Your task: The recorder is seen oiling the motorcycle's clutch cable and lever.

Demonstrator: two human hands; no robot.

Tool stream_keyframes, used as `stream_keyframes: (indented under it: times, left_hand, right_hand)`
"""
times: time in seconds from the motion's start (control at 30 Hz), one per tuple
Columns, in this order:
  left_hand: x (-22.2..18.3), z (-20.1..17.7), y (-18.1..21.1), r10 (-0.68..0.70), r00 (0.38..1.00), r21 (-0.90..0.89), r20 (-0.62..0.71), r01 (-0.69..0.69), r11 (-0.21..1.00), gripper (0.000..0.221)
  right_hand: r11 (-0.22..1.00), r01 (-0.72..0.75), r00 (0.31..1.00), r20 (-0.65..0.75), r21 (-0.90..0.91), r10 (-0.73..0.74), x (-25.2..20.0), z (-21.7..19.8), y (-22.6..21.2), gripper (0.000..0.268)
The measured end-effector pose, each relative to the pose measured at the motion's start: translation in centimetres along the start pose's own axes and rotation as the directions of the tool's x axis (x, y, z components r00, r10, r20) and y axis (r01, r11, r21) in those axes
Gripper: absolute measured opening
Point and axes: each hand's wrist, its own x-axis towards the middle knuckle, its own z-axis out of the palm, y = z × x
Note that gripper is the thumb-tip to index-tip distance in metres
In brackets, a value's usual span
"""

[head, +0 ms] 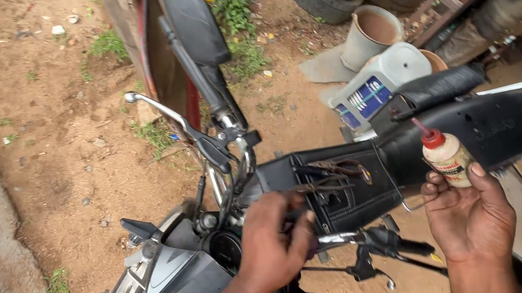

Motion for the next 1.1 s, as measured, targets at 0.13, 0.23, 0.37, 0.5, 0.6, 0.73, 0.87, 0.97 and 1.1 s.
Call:
stream_keyframes:
  times: [0.13,0.23,0.37,0.5,0.6,0.73,0.87,0.97,1.1]
  left_hand:
    - [-3.1,4.8,0.7,0.150,0.818,-0.044,0.555,-0.152,0.987,0.033]
    - [-4.6,8.3,1.3,0.224,0.728,-0.077,0.648,-0.229,0.970,0.052]
    - [-6.7,13.2,2.2,0.246,0.654,-0.075,0.715,-0.278,0.958,0.066]
    - [-8.6,17.4,2.6,0.194,0.523,0.031,0.830,-0.391,0.920,0.091]
    - [-9.4,19.4,2.0,0.114,0.488,0.140,0.865,-0.455,0.880,0.091]
    - [-10.1,19.6,3.1,0.081,0.490,0.204,0.868,-0.501,0.841,0.086]
    - [-10.2,18.6,4.4,0.005,0.502,0.241,0.865,-0.424,0.873,0.069]
    - [-11.8,18.8,3.9,0.009,0.491,0.256,0.871,-0.469,0.845,0.054]
    - [-12.7,18.5,4.0,0.127,0.592,0.215,0.796,-0.473,0.855,0.051]
  right_hand:
    - [0.997,0.081,0.996,-0.040,-0.007,-0.081,-4.7,-1.8,-2.4,0.037]
    - [0.991,0.137,0.990,-0.039,0.001,-0.137,-8.2,-3.5,-3.8,0.034]
    - [0.980,0.196,0.975,-0.112,0.018,-0.193,-12.2,-5.6,-5.1,0.032]
    - [0.980,0.200,0.977,-0.073,0.005,-0.200,-14.2,-8.3,-5.9,0.030]
    - [0.983,0.182,0.983,-0.002,-0.019,-0.182,-13.4,-11.6,-6.8,0.034]
    - [0.958,0.211,0.977,0.009,-0.195,-0.214,-12.7,-16.2,-8.7,0.055]
    - [0.978,0.200,0.935,0.289,0.057,-0.208,-1.6,-34.3,-12.2,0.064]
    - [0.978,0.199,0.936,0.283,0.065,-0.209,7.0,-49.3,-15.1,0.062]
    - [0.974,0.213,0.937,0.267,0.073,-0.225,13.2,-55.7,-20.6,0.060]
